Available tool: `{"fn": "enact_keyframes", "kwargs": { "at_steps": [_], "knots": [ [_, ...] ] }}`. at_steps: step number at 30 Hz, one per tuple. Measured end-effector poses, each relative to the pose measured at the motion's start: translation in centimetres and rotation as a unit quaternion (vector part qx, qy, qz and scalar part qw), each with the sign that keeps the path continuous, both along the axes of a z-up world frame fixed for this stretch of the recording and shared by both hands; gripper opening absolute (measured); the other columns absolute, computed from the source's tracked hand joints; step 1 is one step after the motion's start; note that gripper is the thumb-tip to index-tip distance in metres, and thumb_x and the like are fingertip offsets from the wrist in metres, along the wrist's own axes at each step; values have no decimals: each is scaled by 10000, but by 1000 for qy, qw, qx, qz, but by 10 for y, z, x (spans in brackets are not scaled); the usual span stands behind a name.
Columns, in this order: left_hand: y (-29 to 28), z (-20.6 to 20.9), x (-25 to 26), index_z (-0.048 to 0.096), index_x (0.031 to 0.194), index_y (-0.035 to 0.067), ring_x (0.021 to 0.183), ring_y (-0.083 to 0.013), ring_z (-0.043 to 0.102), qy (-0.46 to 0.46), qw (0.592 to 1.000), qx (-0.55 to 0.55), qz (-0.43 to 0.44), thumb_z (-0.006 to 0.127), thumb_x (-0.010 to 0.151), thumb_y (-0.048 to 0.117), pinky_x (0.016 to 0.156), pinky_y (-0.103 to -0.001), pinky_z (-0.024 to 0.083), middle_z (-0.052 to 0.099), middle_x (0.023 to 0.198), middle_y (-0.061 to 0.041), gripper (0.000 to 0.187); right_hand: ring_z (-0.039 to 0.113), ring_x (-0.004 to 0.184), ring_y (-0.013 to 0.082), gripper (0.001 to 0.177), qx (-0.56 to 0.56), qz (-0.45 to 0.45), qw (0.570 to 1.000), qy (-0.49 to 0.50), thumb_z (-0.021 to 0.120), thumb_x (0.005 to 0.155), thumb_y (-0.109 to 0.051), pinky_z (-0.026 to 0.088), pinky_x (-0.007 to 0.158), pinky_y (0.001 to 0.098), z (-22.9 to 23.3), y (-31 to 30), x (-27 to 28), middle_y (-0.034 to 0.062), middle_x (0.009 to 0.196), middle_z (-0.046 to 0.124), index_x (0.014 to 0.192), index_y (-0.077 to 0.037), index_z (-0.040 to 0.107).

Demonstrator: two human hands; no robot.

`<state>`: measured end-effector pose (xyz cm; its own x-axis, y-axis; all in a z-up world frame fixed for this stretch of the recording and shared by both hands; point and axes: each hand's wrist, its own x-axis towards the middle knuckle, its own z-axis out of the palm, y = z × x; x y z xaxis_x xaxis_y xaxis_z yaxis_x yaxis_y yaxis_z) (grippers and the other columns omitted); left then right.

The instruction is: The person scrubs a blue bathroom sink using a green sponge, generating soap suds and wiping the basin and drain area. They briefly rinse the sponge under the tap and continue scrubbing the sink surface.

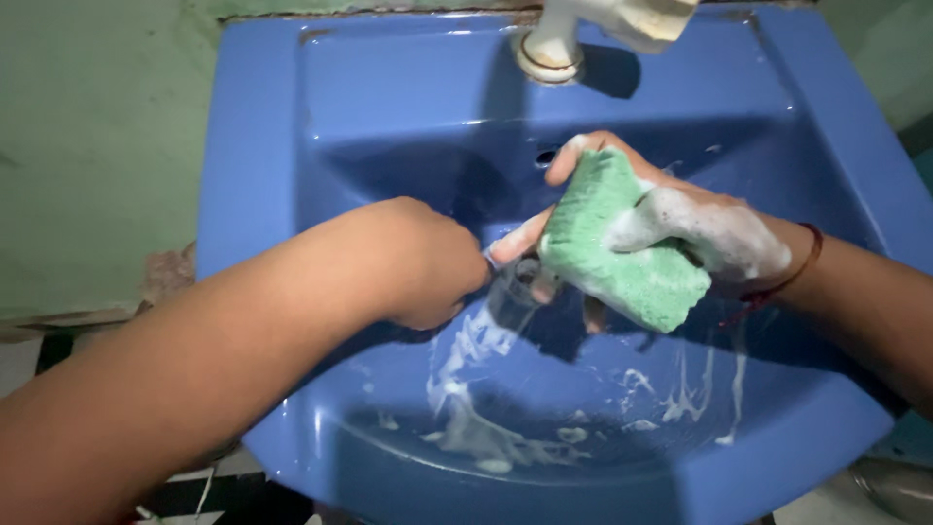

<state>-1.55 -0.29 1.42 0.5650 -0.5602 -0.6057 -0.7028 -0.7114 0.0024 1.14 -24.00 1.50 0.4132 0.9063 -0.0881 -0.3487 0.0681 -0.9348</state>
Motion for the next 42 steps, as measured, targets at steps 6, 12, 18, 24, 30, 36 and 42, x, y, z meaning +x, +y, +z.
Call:
{"fn": "enact_keyframes", "kwargs": {
  "at_steps": [6, 12, 18, 24, 30, 36, 42],
  "knots": [
    [2, -2, 0, 756, 1111, 147, 1046, -346, 702, -11, 1000, -8, -2, 611, 883, 250, 883, -497, 561, 738, 1108, -116, 289, 640, 1185, 265, 701, -231, -33, 942, -243, 615, 913, -248, 577, 907, 396, -22, 5, 0, 147, 1349, 615, 1551, -166, 337],
    [1, 0, -1, 715, 1165, 164, 1056, -346, 691, -6, 1000, -9, 9, 596, 889, 246, 887, -505, 554, 726, 1125, -90, 311, 695, 1028, 231, 685, -252, -56, 961, -104, 588, 934, -331, 604, 845, 367, -33, 6, 1, 163, 1217, 648, 1546, -174, 323],
    [-3, 3, -2, 699, 1187, 189, 1066, -343, 687, -1, 1000, 3, 18, 594, 891, 243, 892, -505, 552, 714, 1138, -84, 319, 761, 791, 256, 697, -303, -33, 952, -36, 518, 878, -235, 670, 649, 373, -43, 11, 1, 211, 1147, 668, 1545, -204, 316],
    [-5, 1, -1, 727, 1143, 172, 1055, -348, 697, 4, 1000, 19, 17, 602, 889, 227, 881, -505, 563, 727, 1124, -96, 287, 634, 1192, 183, 526, -183, 12, 964, -193, 505, 935, -211, 559, 965, 347, -43, -2, 4, 94, 1319, 616, 1446, -99, 446],
    [-5, 4, -1, 739, 1111, 166, 1041, -353, 701, 0, 1000, 15, 17, 615, 877, 204, 877, -499, 567, 732, 1108, -97, 268, 637, 1137, 167, 524, -254, -24, 949, -185, 557, 888, -206, 547, 959, 338, -40, -1, 7, 67, 1253, 662, 1404, -128, 517],
    [-5, 5, -1, 733, 1112, 165, 1035, -351, 702, 2, 1000, 12, 16, 617, 876, 208, 880, -495, 565, 735, 1098, -101, 266, 662, 1136, 176, 559, -217, -24, 952, -215, 632, 871, -249, 562, 967, 343, -37, -3, 8, 66, 1229, 677, 1405, -123, 532],
    [-3, 4, -3, 743, 1098, 154, 1048, -355, 694, -1, 1000, 2, 16, 613, 879, 212, 881, -499, 564, 723, 1123, -99, 261, 662, 1126, 178, 580, -199, -23, 942, -271, 618, 894, -204, 571, 957, 355, -25, 3, 3, 78, 1248, 656, 1447, -107, 473]
  ]
}}
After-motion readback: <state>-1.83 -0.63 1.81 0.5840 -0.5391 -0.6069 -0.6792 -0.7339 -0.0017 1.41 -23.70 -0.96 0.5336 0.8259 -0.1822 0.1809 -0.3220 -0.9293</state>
